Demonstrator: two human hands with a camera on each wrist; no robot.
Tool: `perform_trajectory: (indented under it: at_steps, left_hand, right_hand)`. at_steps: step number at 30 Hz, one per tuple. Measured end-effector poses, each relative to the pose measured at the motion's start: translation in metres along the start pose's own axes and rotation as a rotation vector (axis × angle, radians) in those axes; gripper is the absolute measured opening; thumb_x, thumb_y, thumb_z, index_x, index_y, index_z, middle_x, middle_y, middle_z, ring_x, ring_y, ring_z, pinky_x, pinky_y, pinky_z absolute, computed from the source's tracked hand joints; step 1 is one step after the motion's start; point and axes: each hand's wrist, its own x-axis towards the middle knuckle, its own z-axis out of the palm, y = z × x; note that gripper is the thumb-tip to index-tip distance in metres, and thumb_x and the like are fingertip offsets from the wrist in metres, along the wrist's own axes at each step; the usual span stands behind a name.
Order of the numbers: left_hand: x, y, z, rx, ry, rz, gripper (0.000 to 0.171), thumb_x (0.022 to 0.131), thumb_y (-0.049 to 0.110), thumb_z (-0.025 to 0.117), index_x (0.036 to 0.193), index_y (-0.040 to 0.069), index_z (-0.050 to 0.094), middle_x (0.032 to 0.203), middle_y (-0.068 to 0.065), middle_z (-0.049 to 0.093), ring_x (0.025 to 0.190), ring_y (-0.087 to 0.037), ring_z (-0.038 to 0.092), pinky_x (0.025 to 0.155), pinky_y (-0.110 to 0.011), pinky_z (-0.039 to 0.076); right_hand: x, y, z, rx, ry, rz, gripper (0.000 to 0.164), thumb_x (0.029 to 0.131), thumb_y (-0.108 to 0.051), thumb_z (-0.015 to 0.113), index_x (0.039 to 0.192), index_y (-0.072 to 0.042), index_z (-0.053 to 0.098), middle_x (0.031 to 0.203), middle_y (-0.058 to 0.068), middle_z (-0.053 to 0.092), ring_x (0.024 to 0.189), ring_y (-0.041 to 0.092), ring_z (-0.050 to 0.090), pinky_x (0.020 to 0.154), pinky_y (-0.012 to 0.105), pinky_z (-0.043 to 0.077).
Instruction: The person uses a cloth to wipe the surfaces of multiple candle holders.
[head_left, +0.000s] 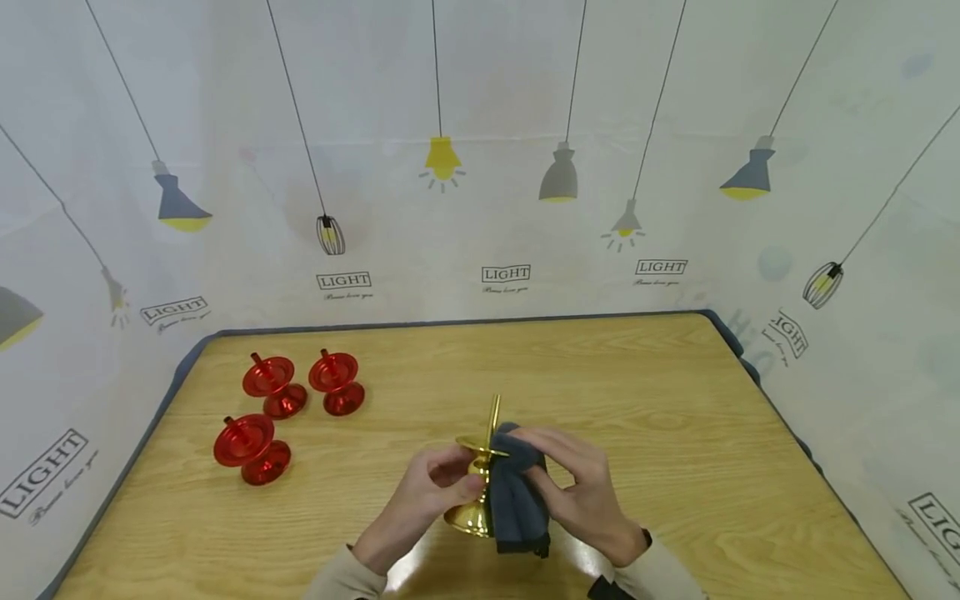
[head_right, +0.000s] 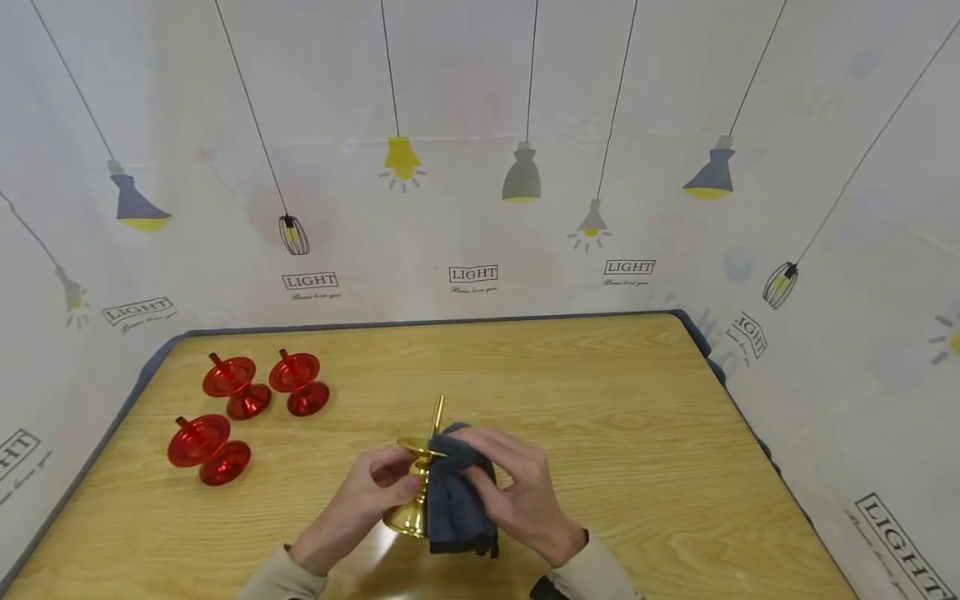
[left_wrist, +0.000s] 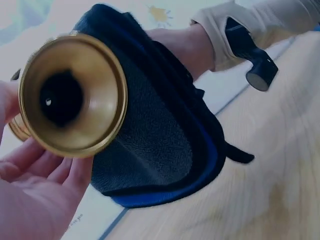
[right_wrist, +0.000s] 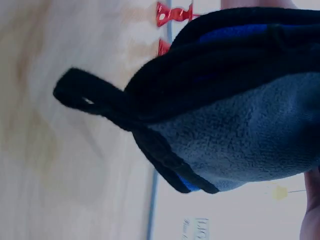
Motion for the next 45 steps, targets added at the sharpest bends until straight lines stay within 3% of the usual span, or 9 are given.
perform_trajectory:
  at_steps: [4,6,11,14,20,26,34,40,45]
  left_hand:
    - [-0.001,0.002,-0.001,-0.003,-0.033,-0.054,0.043,0.101,0.024,0.064,0.118,-0.015,0.061,0.082,0.012,0.062,0.060,0.001,0.049,0.053,-0.016,0.038]
    - [-0.001,0.004,0.000,0.049,-0.023,-0.052,0.041,0.102,0.023,0.062,0.119,-0.014,0.062,0.086,0.009,0.065,0.066,0.000,0.054,0.058,-0.017,0.044]
    - [0.002,0.007,0.007,0.205,0.116,-0.017,0.035,0.098,0.019,0.068,0.120,-0.009,0.066,0.104,-0.011,0.072,0.090,-0.005,0.067,0.079,-0.022,0.054]
    - [0.004,0.008,0.009,0.212,0.196,-0.034,0.033,0.092,0.017,0.075,0.114,-0.008,0.067,0.100,-0.014,0.072,0.087,-0.007,0.068,0.079,-0.022,0.056]
    - [0.004,0.007,0.009,0.165,0.210,-0.025,0.034,0.089,0.015,0.079,0.108,-0.011,0.067,0.095,-0.011,0.072,0.083,-0.006,0.069,0.075,-0.022,0.057]
    - [0.002,0.005,0.005,0.041,0.151,-0.032,0.046,0.094,0.022,0.074,0.119,-0.016,0.062,0.101,-0.001,0.073,0.093,-0.007,0.069,0.081,-0.023,0.055]
    - [0.001,-0.001,-0.001,-0.128,-0.039,-0.078,0.052,0.104,0.023,0.059,0.129,-0.022,0.050,0.102,0.007,0.070,0.092,-0.004,0.064,0.079,-0.019,0.053]
    - [0.004,0.007,0.004,0.102,0.042,-0.012,0.045,0.101,0.021,0.064,0.126,-0.015,0.058,0.109,-0.007,0.069,0.098,-0.005,0.066,0.087,-0.021,0.053]
    - [0.008,0.011,0.011,0.172,0.128,-0.035,0.038,0.093,0.018,0.075,0.115,-0.010,0.065,0.101,-0.011,0.069,0.087,-0.008,0.068,0.077,-0.022,0.056]
  right_hand:
    - [-0.003,-0.003,-0.001,-0.002,-0.020,0.091,0.037,0.087,0.008,0.073,0.122,-0.001,0.069,0.112,0.016,0.074,0.106,0.020,0.071,0.094,0.024,0.055]
    - [-0.003,-0.003,-0.001,-0.028,-0.023,0.102,0.035,0.088,0.006,0.073,0.123,-0.001,0.069,0.111,0.016,0.074,0.104,0.020,0.071,0.093,0.022,0.055]
    - [0.003,0.000,-0.003,-0.112,0.014,-0.021,0.024,0.099,-0.011,0.066,0.119,0.002,0.069,0.107,0.017,0.073,0.100,0.025,0.071,0.096,0.023,0.053]
    - [0.009,0.001,-0.002,-0.146,0.027,-0.109,0.024,0.100,-0.014,0.064,0.116,0.003,0.070,0.105,0.017,0.072,0.097,0.028,0.070,0.098,0.025,0.053]
    - [0.015,-0.001,0.001,-0.141,0.020,-0.149,0.023,0.100,-0.013,0.064,0.115,0.002,0.071,0.103,0.017,0.072,0.096,0.028,0.070,0.098,0.025,0.053]
    - [0.012,-0.001,0.003,-0.053,0.034,-0.096,0.025,0.098,-0.012,0.067,0.117,0.004,0.070,0.107,0.019,0.072,0.102,0.026,0.071,0.099,0.027,0.053]
    - [0.003,-0.002,0.001,-0.007,0.001,0.081,0.032,0.090,0.002,0.072,0.123,-0.001,0.069,0.115,0.017,0.073,0.111,0.019,0.070,0.097,0.024,0.054]
    - [0.012,0.001,-0.004,-0.085,-0.009,-0.047,0.024,0.100,-0.011,0.065,0.120,0.002,0.069,0.109,0.018,0.072,0.104,0.026,0.070,0.099,0.025,0.053]
    - [0.017,0.001,-0.005,-0.123,-0.006,-0.130,0.025,0.101,-0.014,0.063,0.118,0.003,0.069,0.106,0.018,0.072,0.098,0.028,0.070,0.099,0.025,0.052]
